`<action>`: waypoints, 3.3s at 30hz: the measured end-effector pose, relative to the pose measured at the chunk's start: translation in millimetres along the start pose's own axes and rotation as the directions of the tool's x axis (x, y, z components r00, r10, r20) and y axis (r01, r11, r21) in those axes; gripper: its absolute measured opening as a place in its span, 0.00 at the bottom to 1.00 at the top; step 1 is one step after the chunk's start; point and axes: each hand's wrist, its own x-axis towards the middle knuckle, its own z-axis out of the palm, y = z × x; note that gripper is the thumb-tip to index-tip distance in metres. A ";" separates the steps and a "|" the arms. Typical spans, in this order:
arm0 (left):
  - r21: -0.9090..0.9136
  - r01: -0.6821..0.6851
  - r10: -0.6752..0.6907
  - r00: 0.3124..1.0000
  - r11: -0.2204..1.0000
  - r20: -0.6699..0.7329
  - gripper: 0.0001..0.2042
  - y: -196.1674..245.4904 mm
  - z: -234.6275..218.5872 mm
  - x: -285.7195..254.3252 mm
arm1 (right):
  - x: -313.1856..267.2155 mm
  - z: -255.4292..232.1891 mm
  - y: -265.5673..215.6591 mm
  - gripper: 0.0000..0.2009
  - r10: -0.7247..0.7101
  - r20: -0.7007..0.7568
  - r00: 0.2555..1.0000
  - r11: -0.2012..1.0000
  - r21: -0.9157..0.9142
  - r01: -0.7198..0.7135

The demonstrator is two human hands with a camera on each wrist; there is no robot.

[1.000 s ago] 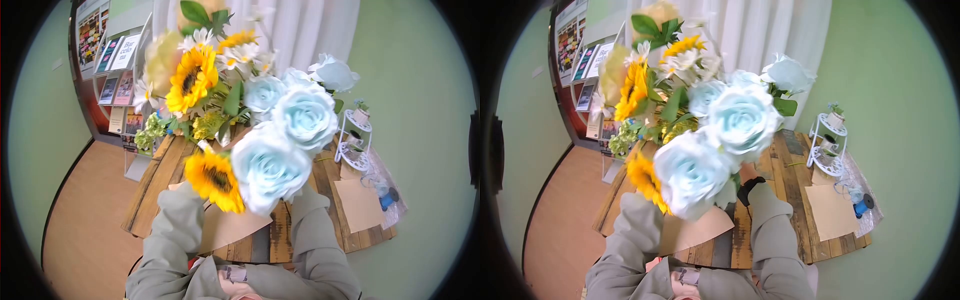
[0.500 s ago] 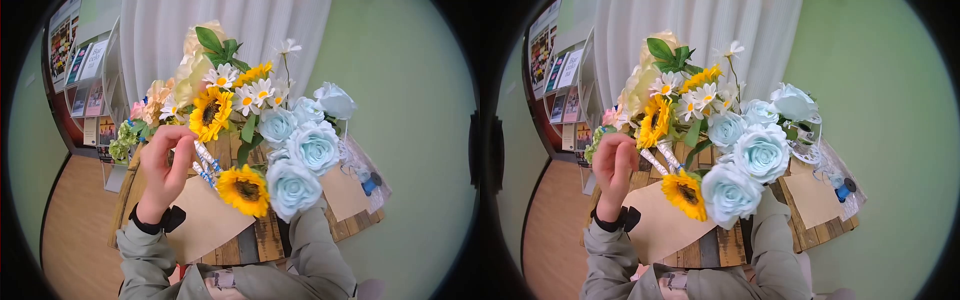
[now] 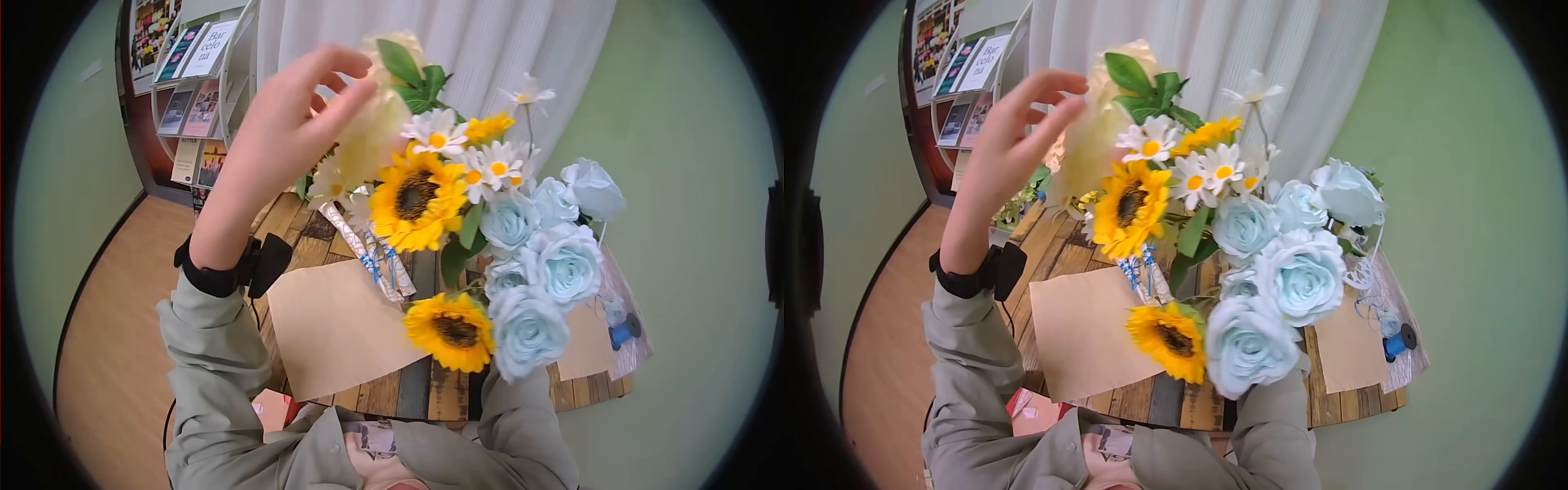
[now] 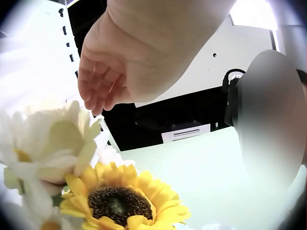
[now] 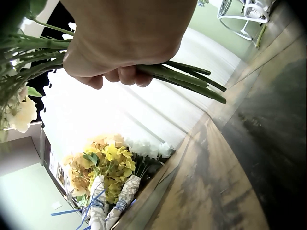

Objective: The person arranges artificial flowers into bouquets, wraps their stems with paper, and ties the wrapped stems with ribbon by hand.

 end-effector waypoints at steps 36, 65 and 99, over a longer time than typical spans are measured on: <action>0.180 -0.518 0.420 0.816 0.836 0.397 0.05 17.8 19.9 9.0 | 201.9 108.8 -18.1 0.06 0.024 -0.189 0.982 0.993 0.114 -0.002; 0.044 0.444 -0.403 0.763 0.895 0.505 0.10 -45.4 20.3 -102.4 | 137.2 7.4 47.2 0.12 -0.156 -0.371 0.916 0.910 -0.415 -0.014; 0.351 -0.316 -0.030 0.704 0.882 0.710 0.29 -62.4 58.6 -253.3 | -3.5 320.9 -62.9 0.14 0.784 0.559 0.272 0.587 -0.521 -0.620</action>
